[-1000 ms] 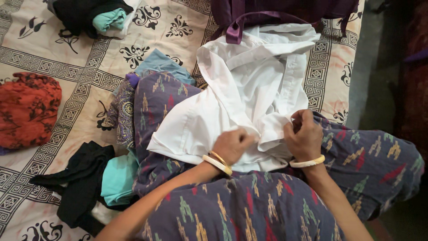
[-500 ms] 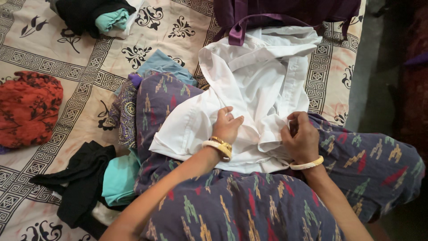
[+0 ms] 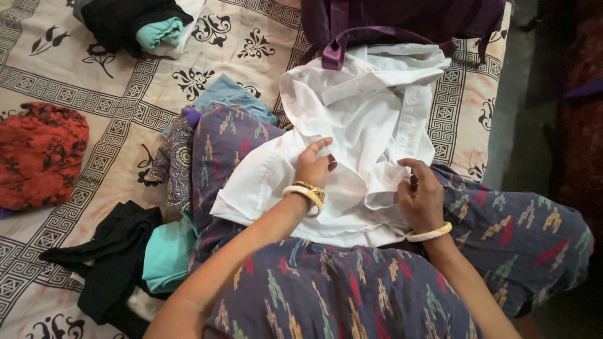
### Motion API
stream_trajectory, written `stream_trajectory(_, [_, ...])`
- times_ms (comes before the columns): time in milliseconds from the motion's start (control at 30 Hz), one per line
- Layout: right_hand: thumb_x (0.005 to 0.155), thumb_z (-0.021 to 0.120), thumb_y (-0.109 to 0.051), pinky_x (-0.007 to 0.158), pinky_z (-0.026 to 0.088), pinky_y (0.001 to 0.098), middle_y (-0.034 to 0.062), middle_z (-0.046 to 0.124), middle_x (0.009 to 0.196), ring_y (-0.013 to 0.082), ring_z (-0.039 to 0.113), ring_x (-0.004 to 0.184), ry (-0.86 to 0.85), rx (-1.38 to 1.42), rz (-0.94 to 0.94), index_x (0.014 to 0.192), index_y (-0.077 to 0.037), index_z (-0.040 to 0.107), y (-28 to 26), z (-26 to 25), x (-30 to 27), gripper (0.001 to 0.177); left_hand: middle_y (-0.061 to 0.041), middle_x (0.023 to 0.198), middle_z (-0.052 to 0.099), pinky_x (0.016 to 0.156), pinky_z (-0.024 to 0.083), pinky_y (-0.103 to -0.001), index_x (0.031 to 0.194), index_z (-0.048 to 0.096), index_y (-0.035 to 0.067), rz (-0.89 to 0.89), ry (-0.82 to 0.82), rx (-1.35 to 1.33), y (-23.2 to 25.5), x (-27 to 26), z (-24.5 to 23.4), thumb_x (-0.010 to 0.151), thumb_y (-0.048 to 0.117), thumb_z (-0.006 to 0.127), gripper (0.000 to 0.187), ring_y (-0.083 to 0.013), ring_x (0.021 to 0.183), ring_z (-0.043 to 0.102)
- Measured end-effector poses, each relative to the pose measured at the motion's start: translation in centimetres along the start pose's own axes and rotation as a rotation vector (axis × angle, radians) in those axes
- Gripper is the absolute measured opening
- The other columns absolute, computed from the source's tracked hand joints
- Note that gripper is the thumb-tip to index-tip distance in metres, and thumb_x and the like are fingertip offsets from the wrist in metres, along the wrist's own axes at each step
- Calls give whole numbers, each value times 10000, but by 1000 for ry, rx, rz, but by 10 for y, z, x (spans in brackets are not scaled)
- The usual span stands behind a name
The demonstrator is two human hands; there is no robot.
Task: The person folds a white collared shirt by smoothing the fabric, aligning the sleeves, and fastening the buttons.
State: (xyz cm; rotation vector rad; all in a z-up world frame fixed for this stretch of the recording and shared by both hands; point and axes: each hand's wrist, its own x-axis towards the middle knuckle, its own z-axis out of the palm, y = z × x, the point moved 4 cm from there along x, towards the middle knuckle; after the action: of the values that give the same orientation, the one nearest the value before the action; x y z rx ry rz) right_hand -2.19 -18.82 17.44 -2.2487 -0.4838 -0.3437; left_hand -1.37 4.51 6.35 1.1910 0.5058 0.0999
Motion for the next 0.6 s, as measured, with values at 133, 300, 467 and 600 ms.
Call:
stream_trajectory(133, [881,559,81,576,452,314,108,595,873,178,542,626,-29,6,42,1153,-35,706,3,3,-1,331,-55,1059,708,794,617,-295,1360,583,9,-17,-69,-226,-6,3,4,828,-94,467,554,-145,910,716])
stream_trajectory(300, [897,549,100,598,467,280,96,653,997,148,572,671,-29,41,-15,1150,-18,715,-2,4,0,325,-123,1025,706,808,608,-292,1385,559,0,-6,-64,-246,-8,6,6,870,-47,657,527,-169,885,688])
stream_trajectory(467, [912,601,78,664,533,239,92,678,1072,133,666,792,-28,110,16,1192,-7,708,-6,5,1,312,-142,1033,724,797,603,-277,1350,588,-48,3,-14,-211,3,3,6,862,11,730,512,-156,875,706])
stream_trajectory(600, [931,621,83,761,574,233,91,686,1101,131,698,908,-13,161,-10,1205,-4,708,-6,7,0,300,-134,1065,720,808,614,-280,1322,600,-53,4,0,-218,10,2,8,865,21,729,480,-153,894,715])
